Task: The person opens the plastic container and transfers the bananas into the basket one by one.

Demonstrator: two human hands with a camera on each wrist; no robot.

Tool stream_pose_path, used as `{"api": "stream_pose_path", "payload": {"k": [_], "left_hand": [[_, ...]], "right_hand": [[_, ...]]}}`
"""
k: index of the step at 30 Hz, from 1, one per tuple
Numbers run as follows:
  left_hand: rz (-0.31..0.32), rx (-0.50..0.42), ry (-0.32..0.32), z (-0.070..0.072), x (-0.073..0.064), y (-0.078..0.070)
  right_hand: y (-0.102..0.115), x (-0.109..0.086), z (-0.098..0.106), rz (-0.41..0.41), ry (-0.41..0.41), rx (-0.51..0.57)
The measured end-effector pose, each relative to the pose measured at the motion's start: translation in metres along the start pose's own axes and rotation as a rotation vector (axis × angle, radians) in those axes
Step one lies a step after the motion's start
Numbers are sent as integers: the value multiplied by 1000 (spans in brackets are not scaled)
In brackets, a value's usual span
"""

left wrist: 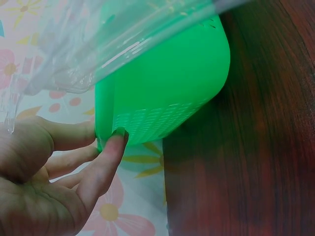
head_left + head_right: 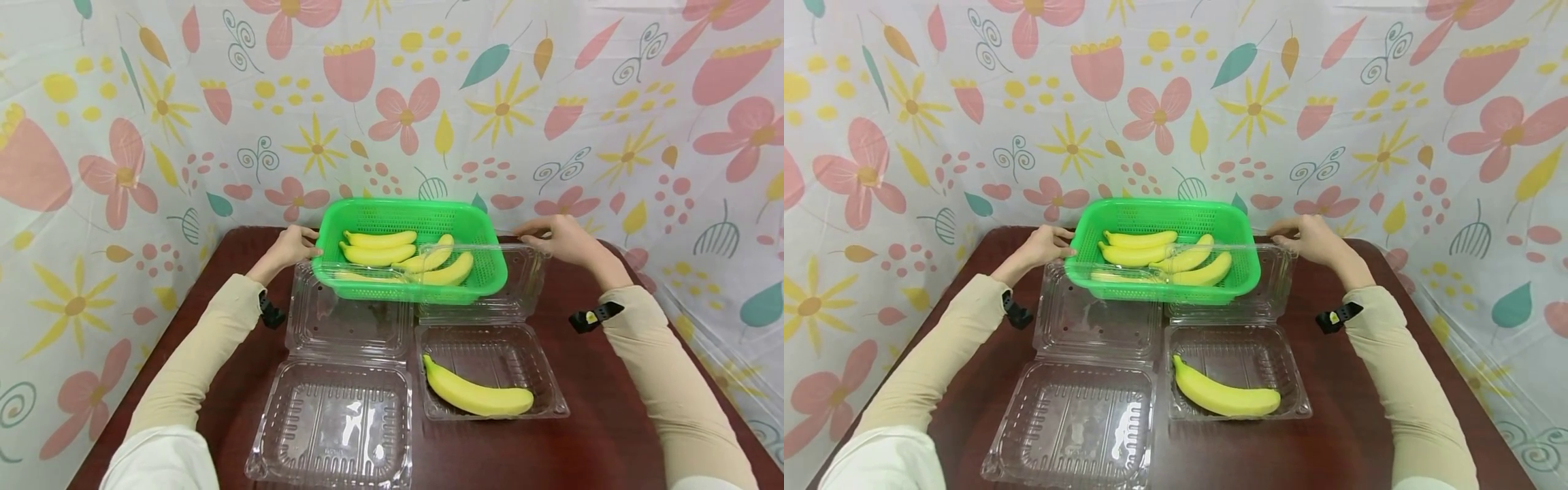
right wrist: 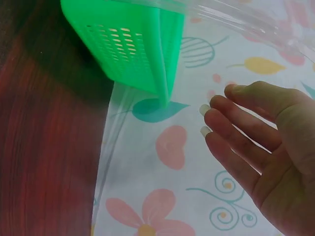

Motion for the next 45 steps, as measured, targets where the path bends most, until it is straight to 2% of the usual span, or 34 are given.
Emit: {"api": "stream_pose_path", "payload": {"k": [7, 12, 16, 23, 26, 31, 34, 39, 43, 45], "left_hand": [[-3, 3, 6, 1, -1, -2], [-3, 1, 7, 0, -1, -2], [-9, 7, 3, 0, 0, -2], [-3, 33, -8, 0, 0, -2], [-3, 33, -8, 0, 1, -2], [6, 30, 1, 0, 1, -1], [11, 7, 4, 0, 2, -1], [10, 10, 10, 0, 2, 0], [16, 16, 11, 0, 1, 0], [22, 10, 13, 0, 0, 0]], "right_hand": [[-5, -11, 5, -87, -127, 37], [-5, -19, 13, -164, -228, 178], [7, -26, 26, -207, -278, 289], [46, -41, 48, -120, -295, 318], [45, -45, 46, -100, -299, 314], [51, -50, 53, -136, -289, 340], [51, -50, 55, -133, -316, 345], [35, -50, 45, -112, -355, 308], [34, -53, 43, -68, -343, 304], [38, -55, 45, -30, -311, 326]]}}
Point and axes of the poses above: each hand's wrist, its own x-axis towards the middle knuckle, its own z-axis out of the back of the hand, y = z × x, the point moved 1 cm from there along x, towards the middle knuckle, and after that the axes turned 12 degrees about -x, right-handed, at the moved point
